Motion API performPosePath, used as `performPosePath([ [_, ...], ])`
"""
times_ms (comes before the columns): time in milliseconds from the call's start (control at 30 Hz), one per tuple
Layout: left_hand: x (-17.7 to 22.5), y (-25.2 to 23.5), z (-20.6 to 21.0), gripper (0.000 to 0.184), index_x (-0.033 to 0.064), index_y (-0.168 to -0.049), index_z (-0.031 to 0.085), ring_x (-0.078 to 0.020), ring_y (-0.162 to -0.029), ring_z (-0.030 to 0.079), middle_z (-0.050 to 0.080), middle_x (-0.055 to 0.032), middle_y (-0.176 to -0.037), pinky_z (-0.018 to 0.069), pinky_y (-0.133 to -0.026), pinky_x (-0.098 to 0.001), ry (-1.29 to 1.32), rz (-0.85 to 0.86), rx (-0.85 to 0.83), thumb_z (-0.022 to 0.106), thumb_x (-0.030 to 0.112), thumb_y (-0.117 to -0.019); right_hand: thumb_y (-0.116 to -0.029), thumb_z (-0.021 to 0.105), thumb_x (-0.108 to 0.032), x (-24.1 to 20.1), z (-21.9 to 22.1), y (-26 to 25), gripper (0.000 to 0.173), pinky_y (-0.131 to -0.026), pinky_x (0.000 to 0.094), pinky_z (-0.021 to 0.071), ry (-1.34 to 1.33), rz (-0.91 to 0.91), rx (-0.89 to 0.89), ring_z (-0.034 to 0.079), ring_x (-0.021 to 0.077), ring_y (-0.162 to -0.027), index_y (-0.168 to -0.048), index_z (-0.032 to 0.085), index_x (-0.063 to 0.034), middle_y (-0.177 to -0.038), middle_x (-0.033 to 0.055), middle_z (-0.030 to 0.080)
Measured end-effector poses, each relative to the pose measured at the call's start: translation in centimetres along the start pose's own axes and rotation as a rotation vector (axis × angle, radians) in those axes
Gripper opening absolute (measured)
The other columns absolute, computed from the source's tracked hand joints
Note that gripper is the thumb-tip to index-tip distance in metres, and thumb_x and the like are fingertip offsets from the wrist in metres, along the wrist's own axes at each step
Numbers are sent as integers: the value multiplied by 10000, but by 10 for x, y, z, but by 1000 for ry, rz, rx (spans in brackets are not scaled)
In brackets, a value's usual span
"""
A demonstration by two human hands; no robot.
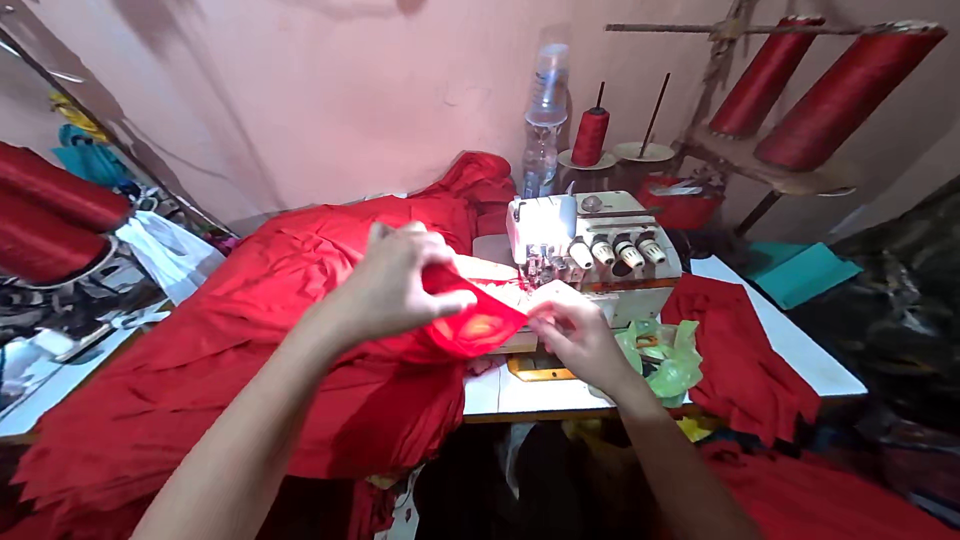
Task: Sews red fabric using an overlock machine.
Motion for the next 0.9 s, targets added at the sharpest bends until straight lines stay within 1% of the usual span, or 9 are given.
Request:
performPosePath([
  [67, 49, 9, 17, 169, 140, -797, 764, -219, -817, 637, 692, -7, -774, 411, -819, -533, 16, 61, -58, 724, 300, -833, -951, 618, -149, 4, -9, 29, 194, -655, 126, 473, -23, -42, -17, 553, -4, -763, -963, 739, 2, -1016, 116, 631],
  [133, 95, 27, 44, 164, 67, -794, 744, -358, -933, 699, 730, -106, -845, 450, -891, -650, 68, 86, -144, 683, 188, -886, -953, 631, -150, 6, -12, 56, 162, -711, 107, 492, 25, -81, 17, 585, -10, -824, -959, 748, -40, -1051, 115, 637],
  [200, 127, 51, 73, 206, 94, -687, 687, -322, -868, 684, 683, -75, -747, 457, -858, -556, 7, 150, -59, 660, 180, -872, -963, 642, -155, 8, -9, 74, 123, -738, 98, 508, 110, -139, 66, 608, 2, -827, -954, 747, -91, -1011, 95, 643],
  [267, 145, 73, 98, 216, 101, -693, 683, -278, -833, 667, 669, -60, -723, 444, -878, -475, -93, 198, -4, 637, 145, -900, -977, 642, -176, 12, -4, 83, 119, -699, 97, 504, 170, -189, 96, 606, 16, -782, -965, 748, -124, -985, 86, 641],
  [333, 150, 87, 117, 227, 122, -743, 672, -243, -812, 617, 645, -40, -730, 383, -886, -418, -207, 223, 0, 573, 125, -948, -988, 634, -187, 15, -1, 84, 120, -676, 111, 507, 215, -224, 96, 603, 28, -764, -985, 748, -148, -981, 82, 636],
  [400, 148, 92, 125, 251, 143, -740, 656, -211, -781, 584, 616, -12, -708, 358, -874, -391, -280, 224, 37, 539, 111, -959, -991, 629, -176, 17, 0, 80, 126, -653, 119, 493, 236, -247, 80, 585, 39, -740, -996, 752, -149, -965, 85, 627],
  [633, 142, 81, 136, 262, 137, -660, 659, -168, -785, 611, 620, 13, -667, 385, -879, -350, -419, 148, 170, 568, 67, -896, -977, 628, -196, 29, -2, 55, 176, -630, 185, 527, 251, -233, 28, 643, 89, -755, -1008, 794, -145, -963, 111, 678],
  [767, 137, 75, 141, 274, 140, -635, 632, -163, -769, 597, 600, 18, -646, 378, -878, -336, -475, 147, 239, 557, 66, -887, -935, 613, -156, 34, -4, 44, 217, -571, 176, 483, 241, -202, 6, 578, 59, -656, -1021, 809, -122, -977, 119, 669],
  [900, 135, 67, 145, 269, 144, -638, 636, -160, -779, 601, 607, 21, -656, 385, -867, -331, -515, 130, 259, 550, 58, -878, -940, 537, -179, 38, -6, 33, 297, -602, 268, 520, 276, -176, -36, 641, 133, -731, -1051, 805, -118, -997, 129, 693],
])
Point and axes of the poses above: each hand's wrist, its own y-axis away from the middle knuckle, its own z-axis out of the palm, x = y × z, the point moved 8 cm from there along -y, towards the middle knuckle
